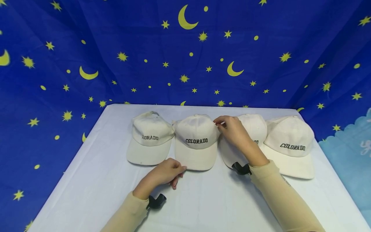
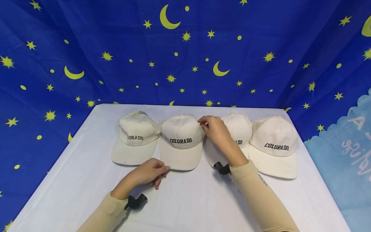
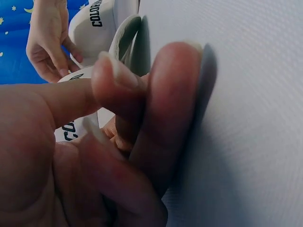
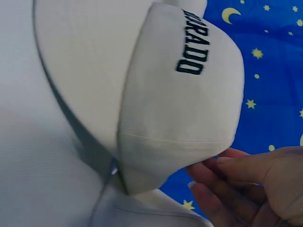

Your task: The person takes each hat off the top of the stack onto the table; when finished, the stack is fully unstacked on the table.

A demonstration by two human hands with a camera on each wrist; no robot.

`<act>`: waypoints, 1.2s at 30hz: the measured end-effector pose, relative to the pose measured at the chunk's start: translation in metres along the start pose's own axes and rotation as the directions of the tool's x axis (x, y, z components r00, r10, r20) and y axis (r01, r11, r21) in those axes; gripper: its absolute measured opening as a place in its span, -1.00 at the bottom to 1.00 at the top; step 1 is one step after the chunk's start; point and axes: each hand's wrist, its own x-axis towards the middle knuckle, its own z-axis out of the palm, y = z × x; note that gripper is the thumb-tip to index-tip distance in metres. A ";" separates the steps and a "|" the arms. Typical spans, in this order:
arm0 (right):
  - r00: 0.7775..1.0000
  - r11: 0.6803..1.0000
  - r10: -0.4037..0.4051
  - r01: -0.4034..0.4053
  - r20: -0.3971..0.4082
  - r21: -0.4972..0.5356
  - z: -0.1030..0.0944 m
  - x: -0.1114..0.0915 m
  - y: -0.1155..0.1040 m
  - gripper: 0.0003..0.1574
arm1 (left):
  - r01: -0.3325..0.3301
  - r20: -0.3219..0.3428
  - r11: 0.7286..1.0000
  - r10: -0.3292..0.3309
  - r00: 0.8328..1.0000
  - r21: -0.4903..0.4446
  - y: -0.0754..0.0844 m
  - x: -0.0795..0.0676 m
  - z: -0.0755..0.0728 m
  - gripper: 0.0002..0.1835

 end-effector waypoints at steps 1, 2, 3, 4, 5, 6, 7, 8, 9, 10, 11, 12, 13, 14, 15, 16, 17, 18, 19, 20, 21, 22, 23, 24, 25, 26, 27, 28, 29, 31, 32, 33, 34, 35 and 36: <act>1.000 1.000 -0.006 0.006 -0.011 0.001 -0.001 0.001 -0.002 -0.75 | -0.002 -0.002 1.000 0.002 1.000 0.002 0.000 -0.001 -0.001 -0.56; 1.000 1.000 -0.010 0.010 -0.022 0.004 -0.002 0.002 -0.003 -0.76 | -0.003 -0.006 1.000 0.003 1.000 -0.002 0.000 -0.002 -0.002 -0.57; 0.999 1.000 -0.018 0.018 -0.032 0.006 -0.003 0.003 -0.005 -0.76 | -0.005 -0.011 1.000 0.005 1.000 -0.005 0.001 -0.003 -0.004 -0.57; 0.999 1.000 -0.028 0.029 -0.042 0.010 -0.004 0.004 -0.007 -0.76 | -0.007 -0.020 1.000 0.007 1.000 -0.005 0.002 -0.005 -0.006 -0.59; 0.998 0.999 -0.041 0.042 -0.050 0.016 -0.005 0.004 -0.010 -0.76 | -0.011 -0.032 1.000 0.011 0.999 -0.002 0.003 -0.007 -0.008 -0.60; 0.996 0.998 -0.057 0.059 -0.062 0.022 -0.006 0.005 -0.013 -0.77 | -0.016 -0.046 1.000 0.016 0.999 -0.001 0.004 -0.009 -0.011 -0.61; 0.994 0.996 -0.077 0.079 -0.074 0.031 -0.006 0.006 -0.016 -0.77 | -0.021 -0.063 1.000 0.021 0.998 -0.001 0.005 -0.011 -0.014 -0.62; 0.992 0.995 -0.092 0.096 -0.085 0.040 -0.006 0.006 -0.020 -0.78 | -0.025 -0.083 1.000 0.025 0.996 0.001 0.006 -0.014 -0.017 -0.63; 0.990 0.992 -0.107 0.112 -0.096 0.050 -0.006 0.006 -0.024 -0.78 | -0.031 -0.103 0.999 0.032 0.994 0.006 0.007 -0.017 -0.020 -0.64; 0.987 0.990 -0.122 0.129 -0.108 0.061 -0.006 0.006 -0.028 -0.79 | -0.037 -0.125 0.999 0.038 0.991 0.011 0.009 -0.020 -0.024 -0.63; 0.984 0.987 -0.136 0.145 -0.119 0.072 -0.006 0.006 -0.033 -0.79 | -0.039 -0.146 0.999 0.041 0.988 0.016 0.010 -0.023 -0.028 -0.61; 0.980 0.984 -0.149 0.160 -0.130 0.079 -0.005 0.006 -0.037 -0.79 | -0.043 -0.165 0.999 0.045 0.985 0.018 0.011 -0.027 -0.032 -0.59; 0.977 0.981 -0.162 0.175 -0.138 0.087 -0.004 0.006 -0.042 -0.80 | -0.046 -0.184 0.999 0.049 0.982 0.022 0.011 -0.030 -0.036 -0.58; 0.974 0.978 -0.174 0.188 -0.144 0.094 -0.003 0.006 -0.046 -0.80 | -0.049 -0.202 0.998 0.054 0.978 0.029 0.012 -0.034 -0.040 -0.58; 0.971 0.974 -0.187 0.203 -0.150 0.098 -0.002 0.007 -0.050 -0.81 | -0.058 -0.219 0.998 0.063 0.974 0.032 0.012 -0.037 -0.043 -0.57; 0.968 0.971 -0.201 0.218 -0.153 0.104 0.000 0.007 -0.054 -0.81 | -0.063 -0.239 0.997 0.071 0.968 0.039 0.012 -0.040 -0.047 -0.57; 0.965 0.967 -0.213 0.231 -0.155 0.108 0.001 0.008 -0.058 -0.81 | -0.072 -0.256 0.997 0.080 0.963 0.043 0.012 -0.044 -0.050 -0.58; 0.962 0.963 -0.226 0.245 -0.156 0.113 0.003 0.009 -0.062 -0.82 | -0.083 -0.273 0.996 0.091 0.958 0.042 0.011 -0.047 -0.053 -0.60; 0.958 0.959 -0.239 0.259 -0.157 0.118 0.005 0.010 -0.065 -0.82 | -0.093 -0.294 0.995 0.101 0.950 0.042 0.010 -0.050 -0.055 -0.62; 0.956 0.956 -0.248 0.268 -0.157 0.122 0.007 0.011 -0.068 -0.83 | -0.104 -0.315 0.994 0.111 0.942 0.040 0.009 -0.052 -0.057 -0.64; 0.954 0.953 -0.256 0.276 -0.155 0.125 0.009 0.011 -0.072 -0.83 | -0.113 -0.337 0.993 0.119 0.934 0.037 0.008 -0.055 -0.059 -0.66; 0.953 0.952 -0.261 0.281 -0.151 0.125 0.012 0.012 -0.075 -0.82 | -0.122 -0.358 0.992 0.128 0.925 0.038 0.006 -0.057 -0.060 -0.68; 0.953 0.951 -0.265 0.284 -0.148 0.122 0.015 0.012 -0.078 -0.82 | -0.130 -0.376 0.991 0.134 0.917 0.038 0.004 -0.059 -0.061 -0.71; 0.952 0.950 -0.269 0.286 -0.144 0.123 0.018 0.013 -0.081 -0.82 | -0.131 -0.397 0.991 0.136 0.908 0.042 0.002 -0.061 -0.062 -0.72; 0.953 0.951 -0.269 0.286 -0.138 0.117 0.021 0.013 -0.084 -0.81 | -0.131 -0.418 0.990 0.140 0.897 0.051 0.000 -0.062 -0.062 -0.74; 0.954 0.952 -0.269 0.284 -0.131 0.113 0.025 0.014 -0.087 -0.81 | -0.130 -0.437 0.990 0.143 0.888 0.060 -0.003 -0.064 -0.063 -0.76; 0.955 0.952 -0.270 0.283 -0.122 0.113 0.028 0.014 -0.090 -0.80 | -0.128 -0.459 0.989 0.147 0.876 0.074 -0.006 -0.065 -0.063 -0.78; 0.957 0.952 -0.269 0.281 -0.111 0.121 0.032 0.014 -0.093 -0.79 | -0.124 -0.481 0.988 0.153 0.863 0.093 -0.009 -0.067 -0.063 -0.80; 0.957 0.949 -0.272 0.284 -0.099 0.140 0.036 0.015 -0.096 -0.78 | -0.118 -0.504 0.987 0.158 0.849 0.110 -0.013 -0.068 -0.063 -0.83; 0.958 0.941 -0.279 0.287 -0.066 0.181 0.044 0.017 -0.102 -0.75 | -0.114 -0.544 0.983 0.176 0.820 0.147 -0.019 -0.071 -0.063 -0.88; 0.957 0.935 -0.285 0.288 -0.048 0.205 0.048 0.018 -0.105 -0.73 | -0.114 -0.557 0.980 0.186 0.809 0.163 -0.022 -0.073 -0.063 -0.88; 0.957 0.930 -0.289 0.287 -0.029 0.230 0.052 0.020 -0.108 -0.71 | -0.114 -0.567 0.977 0.199 0.800 0.182 -0.024 -0.075 -0.064 -0.86; 0.956 0.924 -0.293 0.287 -0.013 0.252 0.055 0.021 -0.111 -0.68 | -0.115 -0.568 0.974 0.208 0.796 0.195 -0.027 -0.077 -0.064 -0.82; 0.955 0.921 -0.297 0.285 0.002 0.266 0.059 0.022 -0.113 -0.66 | -0.117 -0.562 0.971 0.217 0.798 0.209 -0.029 -0.079 -0.064 -0.77; 0.954 0.918 -0.300 0.284 0.015 0.276 0.062 0.023 -0.115 -0.63 | -0.111 -0.550 0.968 0.221 0.805 0.226 -0.030 -0.081 -0.064 -0.74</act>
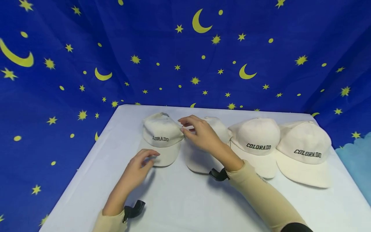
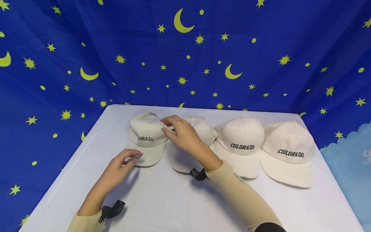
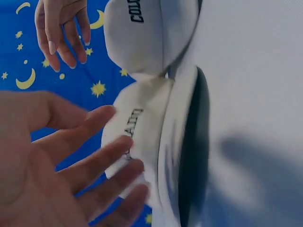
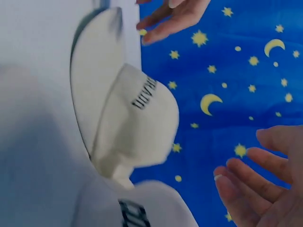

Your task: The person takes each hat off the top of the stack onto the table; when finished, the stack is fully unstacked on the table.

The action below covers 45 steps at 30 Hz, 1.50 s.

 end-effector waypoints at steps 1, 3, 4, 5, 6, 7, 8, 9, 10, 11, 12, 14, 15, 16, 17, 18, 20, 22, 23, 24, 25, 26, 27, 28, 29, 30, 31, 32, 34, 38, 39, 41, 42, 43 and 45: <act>1.000 1.000 0.002 -0.002 0.010 0.004 0.003 0.001 0.000 -0.60 | -0.006 0.020 1.000 0.006 1.000 0.018 -0.001 -0.002 0.000 -0.71; 1.000 1.000 0.008 -0.008 0.022 -0.007 0.010 0.003 0.000 -0.55 | -0.013 0.073 0.998 0.009 0.997 0.060 -0.003 -0.005 -0.001 -0.64; 1.000 1.000 0.010 -0.010 0.024 -0.018 0.013 0.004 0.001 -0.53 | -0.013 0.101 0.997 0.005 0.995 0.076 -0.003 -0.007 -0.001 -0.61; 0.999 0.999 0.015 -0.014 0.029 -0.029 0.015 0.005 0.001 -0.51 | -0.014 0.127 0.995 0.001 0.992 0.097 -0.003 -0.009 -0.001 -0.58; 0.999 0.999 0.016 -0.015 0.033 -0.045 0.018 0.007 0.002 -0.49 | -0.015 0.150 0.994 -0.002 0.989 0.113 -0.004 -0.010 -0.001 -0.55; 0.999 0.998 0.018 -0.015 0.036 -0.067 0.021 0.008 0.003 -0.48 | -0.017 0.170 0.993 -0.004 0.985 0.119 -0.005 -0.011 0.000 -0.53; 0.999 0.996 0.020 -0.016 0.040 -0.082 0.024 0.009 0.004 -0.47 | -0.017 0.187 0.992 -0.006 0.982 0.123 -0.005 -0.011 0.000 -0.52; 0.999 0.995 0.020 -0.016 0.046 -0.096 0.027 0.010 0.004 -0.46 | -0.017 0.198 0.992 -0.007 0.980 0.123 -0.006 -0.012 0.001 -0.50; 0.998 0.994 0.021 -0.016 0.052 -0.109 0.029 0.011 0.004 -0.45 | -0.018 0.208 0.992 -0.008 0.978 0.123 -0.006 -0.012 0.001 -0.50; 0.998 0.993 0.020 -0.013 0.060 -0.119 0.032 0.012 0.005 -0.43 | -0.021 0.216 0.992 -0.007 0.976 0.127 -0.007 -0.013 0.002 -0.49; 0.997 0.992 0.019 -0.011 0.069 -0.127 0.035 0.013 0.005 -0.42 | -0.025 0.222 0.991 -0.005 0.975 0.131 -0.007 -0.013 0.002 -0.48; 0.995 0.990 0.021 -0.008 0.095 -0.140 0.041 0.014 0.006 -0.39 | -0.027 0.223 0.989 -0.006 0.975 0.145 -0.008 -0.014 0.003 -0.48; 0.994 0.989 0.020 -0.004 0.109 -0.147 0.044 0.014 0.007 -0.38 | -0.029 0.219 0.987 -0.006 0.976 0.156 -0.008 -0.014 0.003 -0.48; 0.992 0.988 0.021 -0.001 0.126 -0.152 0.047 0.014 0.007 -0.37 | -0.032 0.215 0.985 -0.005 0.977 0.170 -0.008 -0.014 0.003 -0.48; 0.990 0.987 0.020 0.003 0.143 -0.159 0.050 0.014 0.008 -0.36 | -0.033 0.209 0.983 -0.006 0.978 0.182 -0.009 -0.014 0.003 -0.49; 0.987 0.985 0.023 0.005 0.160 -0.170 0.052 0.013 0.008 -0.35 | -0.033 0.203 0.980 -0.007 0.979 0.194 -0.009 -0.015 0.003 -0.49; 0.982 0.981 0.025 0.011 0.187 -0.193 0.056 0.013 0.009 -0.32 | -0.032 0.190 0.976 -0.010 0.982 0.214 -0.009 -0.015 0.002 -0.49; 0.978 0.974 0.033 0.015 0.206 -0.228 0.059 0.012 0.008 -0.28 | -0.026 0.182 0.974 -0.016 0.983 0.224 -0.010 -0.015 0.001 -0.49; 0.976 0.968 0.035 0.020 0.213 -0.251 0.061 0.012 0.009 -0.27 | -0.021 0.179 0.973 -0.021 0.984 0.229 -0.010 -0.016 0.001 -0.49; 0.975 0.963 0.039 0.023 0.220 -0.270 0.062 0.012 0.008 -0.25 | -0.015 0.176 0.973 -0.026 0.984 0.230 -0.011 -0.016 0.000 -0.49; 0.973 0.958 0.041 0.026 0.225 -0.287 0.062 0.012 0.008 -0.23 | -0.008 0.174 0.973 -0.033 0.984 0.231 -0.012 -0.016 0.000 -0.49; 0.972 0.952 0.042 0.031 0.231 -0.304 0.063 0.012 0.008 -0.21 | -0.002 0.174 0.972 -0.040 0.984 0.234 -0.013 -0.016 0.000 -0.49; 0.970 0.946 0.049 0.031 0.239 -0.321 0.063 0.011 0.008 -0.19 | 0.004 0.175 0.971 -0.047 0.984 0.239 -0.014 -0.016 0.000 -0.49; 0.968 0.942 0.054 0.032 0.245 -0.334 0.064 0.011 0.007 -0.17 | 0.010 0.176 0.969 -0.054 0.983 0.246 -0.014 -0.016 0.000 -0.49; 0.966 0.939 0.060 0.031 0.251 -0.344 0.064 0.011 0.007 -0.16 | 0.013 0.178 0.966 -0.061 0.982 0.258 -0.016 -0.016 0.000 -0.48; 0.965 0.937 0.067 0.027 0.255 -0.348 0.065 0.011 0.007 -0.14 | 0.017 0.181 0.963 -0.068 0.981 0.267 -0.017 -0.016 0.000 -0.48; 0.963 0.936 0.071 0.025 0.258 -0.352 0.065 0.010 0.007 -0.13 | 0.019 0.183 0.960 -0.073 0.980 0.278 -0.018 -0.016 0.001 -0.47; 0.962 0.935 0.074 0.025 0.262 -0.355 0.065 0.010 0.007 -0.12 | 0.021 0.185 0.957 -0.077 0.980 0.289 -0.019 -0.016 0.001 -0.47; 0.961 0.935 0.075 0.025 0.265 -0.355 0.066 0.010 0.007 -0.10 | 0.019 0.185 0.952 -0.080 0.980 0.307 -0.020 -0.017 0.002 -0.47; 0.960 0.940 0.074 0.024 0.272 -0.341 0.067 0.010 0.009 -0.09 | 0.004 0.178 0.945 -0.066 0.982 0.328 -0.018 -0.018 0.002 -0.45; 0.959 0.942 0.075 0.022 0.272 -0.336 0.068 0.009 0.010 -0.09 | 0.000 0.176 0.943 -0.062 0.982 0.333 -0.018 -0.019 0.002 -0.45; 0.958 0.944 0.079 0.017 0.276 -0.329 0.069 0.009 0.011 -0.08 | -0.005 0.175 0.941 -0.058 0.983 0.340 -0.017 -0.020 0.003 -0.44; 0.957 0.945 0.081 0.015 0.277 -0.326 0.069 0.009 0.011 -0.08 | -0.003 0.176 0.940 -0.061 0.983 0.342 -0.017 -0.020 0.003 -0.44; 0.957 0.947 0.081 0.013 0.279 -0.322 0.070 0.008 0.012 -0.08 | -0.003 0.175 0.938 -0.061 0.983 0.346 -0.017 -0.020 0.003 -0.44; 0.956 0.948 0.082 0.013 0.281 -0.319 0.070 0.008 0.012 -0.08 | -0.001 0.172 0.936 -0.063 0.983 0.351 -0.019 -0.021 0.005 -0.43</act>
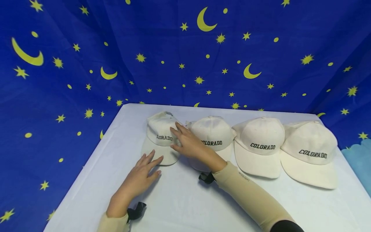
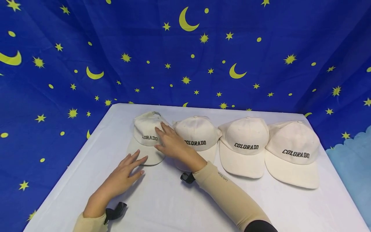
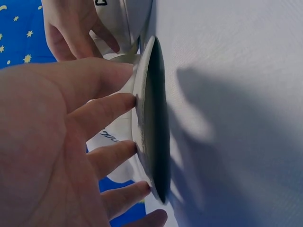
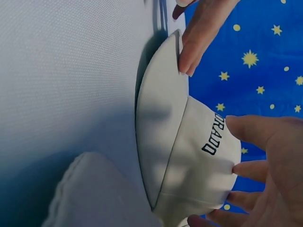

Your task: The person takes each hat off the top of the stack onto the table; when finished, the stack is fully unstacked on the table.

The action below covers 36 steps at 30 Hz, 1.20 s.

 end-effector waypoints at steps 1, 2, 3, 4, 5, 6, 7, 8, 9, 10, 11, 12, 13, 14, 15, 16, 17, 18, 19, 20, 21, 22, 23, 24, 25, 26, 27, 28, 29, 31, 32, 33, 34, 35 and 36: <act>1.000 1.000 -0.002 0.002 0.000 0.001 0.000 0.000 0.000 -0.07 | 0.002 -0.001 1.000 -0.002 1.000 0.003 0.000 0.000 0.001 -0.43; 1.000 1.000 -0.005 0.005 0.002 0.003 0.000 0.000 0.000 -0.07 | 0.006 -0.002 1.000 -0.006 1.000 0.004 0.000 0.000 0.002 -0.43; 1.000 1.000 -0.008 0.008 0.002 0.007 0.000 0.000 0.000 -0.07 | 0.010 -0.004 1.000 -0.010 1.000 0.005 0.000 0.000 0.003 -0.42; 1.000 1.000 -0.013 0.013 0.003 0.009 0.000 0.000 0.001 -0.07 | 0.013 -0.005 1.000 -0.013 1.000 0.006 0.000 0.000 0.003 -0.42; 1.000 1.000 -0.019 0.019 0.003 0.012 0.000 0.000 0.001 -0.07 | 0.018 -0.004 1.000 -0.018 1.000 0.007 0.001 -0.001 0.004 -0.41; 1.000 1.000 -0.025 0.025 0.002 0.013 0.000 0.000 0.001 -0.07 | 0.019 -0.004 1.000 -0.019 1.000 0.011 0.001 -0.001 0.005 -0.40; 1.000 0.999 -0.030 0.030 0.004 0.013 0.000 0.000 0.002 -0.07 | 0.019 -0.003 1.000 -0.019 1.000 0.013 0.002 -0.001 0.005 -0.38; 0.999 0.999 -0.035 0.035 0.005 0.013 0.000 0.000 0.002 -0.07 | 0.018 -0.002 1.000 -0.018 1.000 0.017 0.002 -0.002 0.006 -0.37; 0.999 0.999 -0.041 0.041 0.005 0.011 0.000 -0.001 0.003 -0.07 | 0.015 0.000 1.000 -0.015 1.000 0.022 0.003 -0.002 0.007 -0.35; 0.999 0.999 -0.045 0.045 0.005 0.008 0.000 -0.001 0.004 -0.07 | 0.012 0.000 1.000 -0.012 1.000 0.027 0.004 -0.003 0.007 -0.34; 0.999 0.999 -0.050 0.050 0.004 0.004 0.000 -0.001 0.004 -0.06 | 0.007 -0.001 0.999 -0.007 1.000 0.033 0.005 -0.003 0.008 -0.33; 0.999 0.999 -0.053 0.053 0.006 -0.002 0.000 -0.001 0.005 -0.06 | 0.003 -0.002 0.999 -0.003 1.000 0.037 0.006 -0.004 0.008 -0.33; 0.998 0.998 -0.055 0.055 0.008 -0.004 0.000 -0.002 0.005 -0.05 | 0.001 -0.003 0.999 -0.001 1.000 0.038 0.007 -0.004 0.009 -0.33; 0.998 0.998 -0.057 0.057 0.009 -0.007 0.000 -0.002 0.006 -0.05 | 0.000 -0.005 0.999 0.000 1.000 0.042 0.008 -0.005 0.009 -0.33; 0.998 0.998 -0.060 0.060 0.010 -0.011 0.000 -0.003 0.006 -0.05 | 0.001 -0.008 0.999 0.000 1.000 0.043 0.008 -0.006 0.010 -0.33; 0.998 0.998 -0.059 0.059 0.011 -0.013 0.000 -0.003 0.006 -0.05 | 0.000 -0.009 0.999 0.001 1.000 0.046 0.009 -0.006 0.010 -0.34; 0.998 0.998 -0.059 0.060 0.011 -0.018 0.000 -0.004 0.007 -0.05 | -0.001 -0.009 0.999 0.001 1.000 0.047 0.011 -0.006 0.010 -0.34; 0.998 0.998 -0.058 0.058 0.012 -0.017 -0.001 -0.005 0.007 -0.05 | -0.001 -0.008 0.999 0.001 1.000 0.049 0.011 -0.006 0.011 -0.35; 0.998 0.998 -0.057 0.058 0.012 -0.018 -0.001 -0.005 0.007 -0.05 | -0.001 -0.008 0.999 0.002 1.000 0.050 0.012 -0.006 0.011 -0.35; 0.998 0.998 -0.057 0.057 0.012 -0.020 -0.001 -0.006 0.007 -0.06 | -0.002 -0.007 0.999 0.002 1.000 0.053 0.013 -0.007 0.012 -0.35; 0.998 0.998 -0.056 0.056 0.013 -0.020 -0.002 -0.007 0.007 -0.06 | -0.003 -0.007 0.998 0.004 1.000 0.056 0.014 -0.007 0.012 -0.35; 0.998 0.998 -0.054 0.054 0.014 -0.019 -0.002 -0.008 0.007 -0.06 | -0.006 -0.006 0.998 0.006 1.000 0.058 0.015 -0.007 0.012 -0.35; 0.998 0.998 -0.053 0.053 0.015 -0.019 -0.003 -0.008 0.007 -0.06 | -0.008 -0.006 0.998 0.009 1.000 0.060 0.015 -0.007 0.013 -0.35; 0.999 0.999 -0.050 0.050 0.017 -0.018 -0.003 -0.009 0.007 -0.06 | -0.012 -0.007 0.998 0.013 1.000 0.064 0.015 -0.008 0.013 -0.35; 0.999 0.999 -0.049 0.049 0.018 -0.019 -0.003 -0.009 0.007 -0.06 | -0.015 -0.008 0.998 0.016 1.000 0.067 0.016 -0.008 0.014 -0.35; 0.999 0.999 -0.048 0.048 0.018 -0.019 -0.004 -0.010 0.007 -0.06 | -0.018 -0.009 0.997 0.018 1.000 0.069 0.016 -0.008 0.014 -0.35; 0.999 0.999 -0.049 0.049 0.019 -0.019 -0.004 -0.009 0.007 -0.06 | -0.019 -0.010 0.997 0.019 1.000 0.071 0.016 -0.008 0.014 -0.35; 0.998 0.998 -0.051 0.052 0.019 -0.019 -0.004 -0.009 0.007 -0.06 | -0.019 -0.010 0.997 0.020 1.000 0.073 0.016 -0.008 0.013 -0.35; 0.998 0.998 -0.054 0.054 0.018 -0.017 -0.004 -0.009 0.007 -0.06 | -0.017 -0.006 0.997 0.018 1.000 0.073 0.016 -0.008 0.013 -0.36; 0.998 0.998 -0.060 0.061 0.015 -0.018 -0.003 -0.008 0.007 -0.07 | -0.015 0.007 0.997 0.014 1.000 0.074 0.017 -0.008 0.011 -0.36; 0.998 0.998 -0.062 0.062 0.015 -0.020 -0.003 -0.008 0.007 -0.07 | -0.014 0.015 0.997 0.013 1.000 0.073 0.017 -0.008 0.009 -0.37; 0.998 0.998 -0.063 0.063 0.015 -0.021 -0.002 -0.007 0.008 -0.07 | -0.016 0.026 0.997 0.014 1.000 0.074 0.017 -0.008 0.007 -0.38; 0.998 0.998 -0.063 0.063 0.016 -0.021 -0.002 -0.007 0.008 -0.07 | -0.017 0.036 0.997 0.015 0.999 0.076 0.017 -0.007 0.005 -0.38; 0.998 0.998 -0.062 0.062 0.017 -0.020 -0.001 -0.006 0.008 -0.07 | -0.017 0.049 0.997 0.014 0.999 0.075 0.017 -0.006 0.002 -0.39; 0.998 0.998 -0.061 0.061 0.020 -0.019 -0.001 -0.006 0.008 -0.06 | -0.017 0.061 0.997 0.013 0.998 0.075 0.016 -0.006 0.000 -0.41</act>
